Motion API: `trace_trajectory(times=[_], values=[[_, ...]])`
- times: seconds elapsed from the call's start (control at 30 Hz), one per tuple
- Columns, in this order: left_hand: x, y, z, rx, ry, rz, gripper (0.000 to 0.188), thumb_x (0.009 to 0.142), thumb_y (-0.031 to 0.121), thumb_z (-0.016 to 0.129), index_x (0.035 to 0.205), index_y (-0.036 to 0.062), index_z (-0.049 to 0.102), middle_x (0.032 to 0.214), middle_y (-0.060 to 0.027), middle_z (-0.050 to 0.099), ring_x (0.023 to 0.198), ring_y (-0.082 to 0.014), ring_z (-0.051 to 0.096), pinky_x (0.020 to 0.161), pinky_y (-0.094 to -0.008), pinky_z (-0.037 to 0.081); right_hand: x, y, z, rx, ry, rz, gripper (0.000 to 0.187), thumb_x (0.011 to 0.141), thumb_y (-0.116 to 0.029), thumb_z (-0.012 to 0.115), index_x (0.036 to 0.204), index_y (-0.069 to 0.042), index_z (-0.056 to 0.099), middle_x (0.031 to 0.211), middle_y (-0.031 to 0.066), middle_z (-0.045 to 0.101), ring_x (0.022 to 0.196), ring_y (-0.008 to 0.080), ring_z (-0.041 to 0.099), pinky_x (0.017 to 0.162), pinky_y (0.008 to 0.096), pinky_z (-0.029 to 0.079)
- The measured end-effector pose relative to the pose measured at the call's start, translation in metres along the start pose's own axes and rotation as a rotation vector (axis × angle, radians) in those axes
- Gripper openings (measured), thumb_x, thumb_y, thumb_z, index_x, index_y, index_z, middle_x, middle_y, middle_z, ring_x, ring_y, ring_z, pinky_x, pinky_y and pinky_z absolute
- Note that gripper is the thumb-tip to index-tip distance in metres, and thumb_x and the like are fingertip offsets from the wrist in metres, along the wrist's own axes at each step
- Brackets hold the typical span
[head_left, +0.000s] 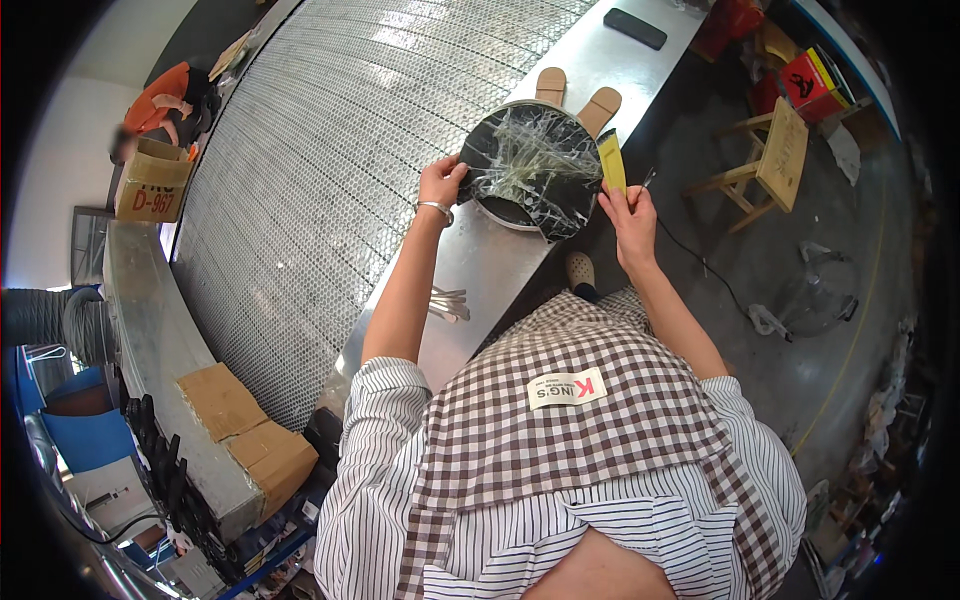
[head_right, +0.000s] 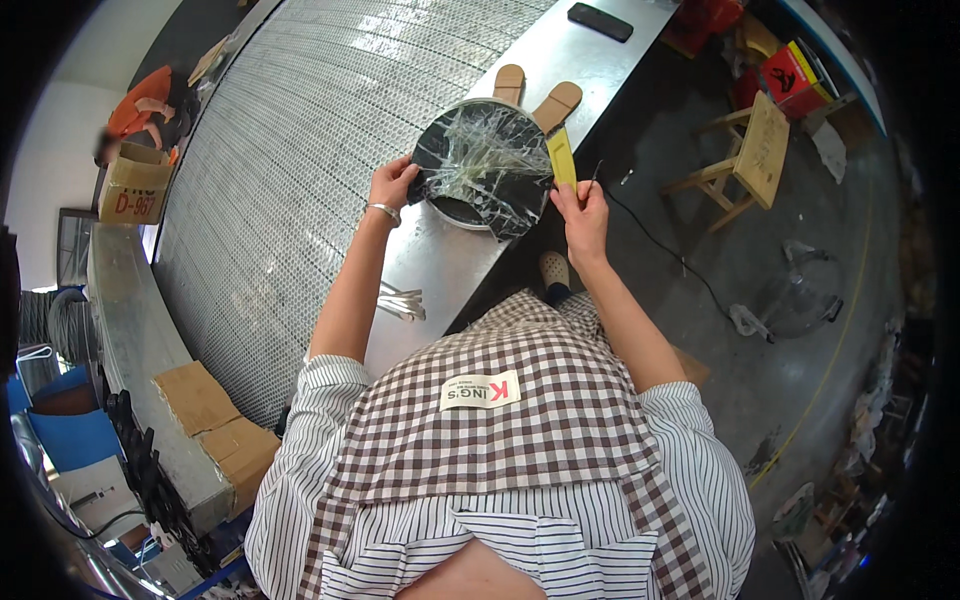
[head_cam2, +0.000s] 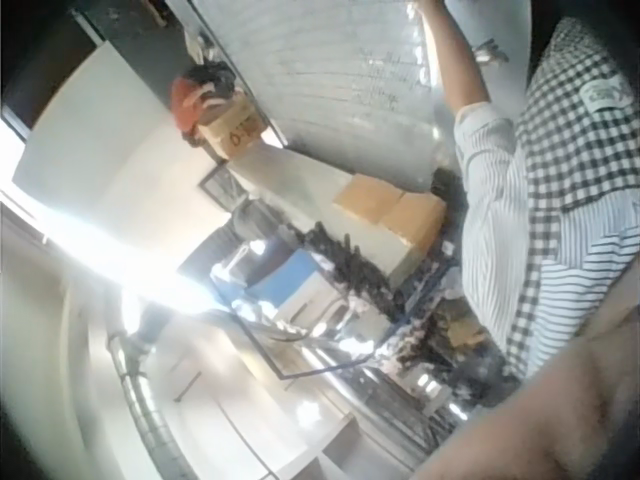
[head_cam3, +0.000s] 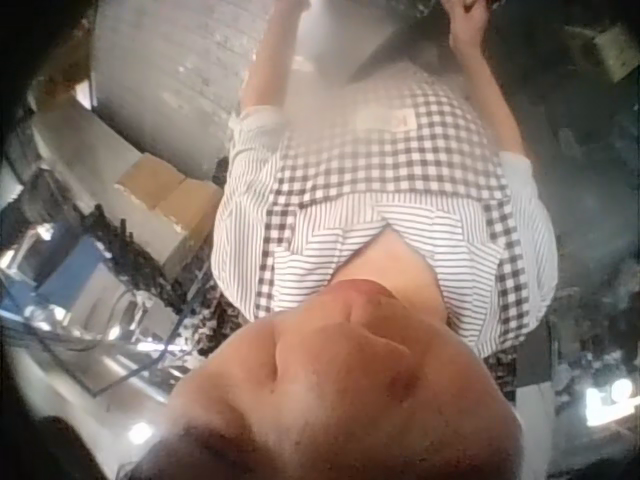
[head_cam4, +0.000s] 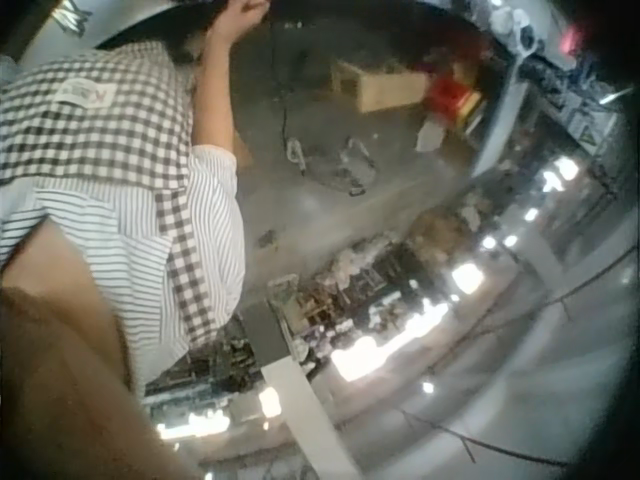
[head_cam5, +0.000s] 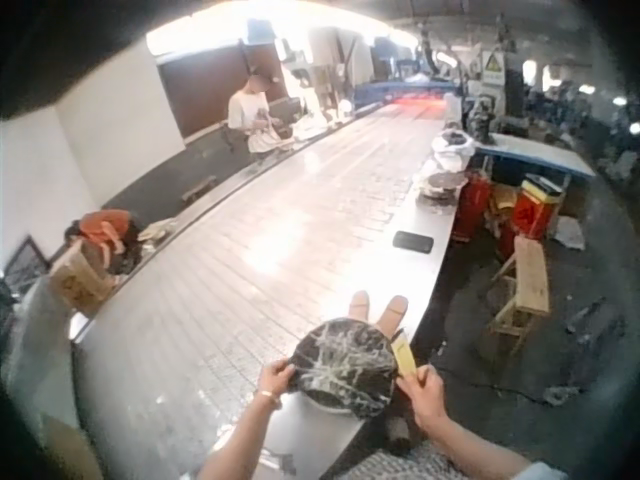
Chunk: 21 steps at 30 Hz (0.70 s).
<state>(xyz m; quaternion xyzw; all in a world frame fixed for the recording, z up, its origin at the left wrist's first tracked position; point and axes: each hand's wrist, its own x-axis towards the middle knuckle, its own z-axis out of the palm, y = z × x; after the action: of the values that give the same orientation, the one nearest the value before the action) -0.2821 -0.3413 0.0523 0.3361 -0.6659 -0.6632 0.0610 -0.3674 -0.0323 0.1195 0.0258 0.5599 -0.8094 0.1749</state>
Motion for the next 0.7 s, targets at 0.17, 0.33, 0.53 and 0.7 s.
trace_trajectory(times=[0.17,0.33,0.53,0.7], values=[[0.005,0.012,0.005,0.206,0.090,0.232,0.039,0.084,0.005,0.058,0.123,0.0004,0.054,0.103,-0.0062,0.064,0.088,-0.0105,0.059,0.079,-0.0233,0.047,0.004,-0.002,0.009,0.047,0.021,-0.058,0.025,0.089,-0.002,0.055,0.076,-0.009,0.034,0.082,0.0009,0.046,0.089,0.0139,0.058,0.082,0.0286,0.051],[-0.001,0.030,0.003,0.852,0.499,0.441,0.035,0.082,0.015,0.059,0.115,0.0037,0.060,0.099,-0.0198,0.065,0.088,-0.0285,0.063,0.080,-0.0350,0.047,0.014,-0.007,0.016,-0.403,0.151,-0.258,0.030,0.086,-0.006,0.061,0.071,-0.011,0.034,0.070,-0.0041,0.039,0.064,0.0051,0.036,0.055,0.0204,0.031],[-0.107,0.098,0.023,0.123,-0.171,0.175,0.031,0.092,0.024,0.052,0.111,0.0015,0.062,0.107,-0.0083,0.063,0.095,-0.0140,0.060,0.072,-0.0272,0.047,-0.037,-0.031,0.055,-0.113,-0.153,-0.054,0.031,0.084,0.000,0.060,0.070,-0.012,0.034,0.076,0.0018,0.055,0.071,0.0078,0.051,0.066,0.0214,0.041],[-0.177,0.082,0.069,-0.577,-0.378,-0.104,0.039,0.095,0.030,0.048,0.125,0.0059,0.051,0.118,-0.0058,0.058,0.102,-0.0120,0.055,0.081,-0.0283,0.046,-0.080,0.012,0.086,-0.212,-0.401,0.011,0.028,0.087,-0.004,0.059,0.074,-0.012,0.036,0.078,-0.0012,0.050,0.071,0.0057,0.046,0.065,0.0199,0.040]])
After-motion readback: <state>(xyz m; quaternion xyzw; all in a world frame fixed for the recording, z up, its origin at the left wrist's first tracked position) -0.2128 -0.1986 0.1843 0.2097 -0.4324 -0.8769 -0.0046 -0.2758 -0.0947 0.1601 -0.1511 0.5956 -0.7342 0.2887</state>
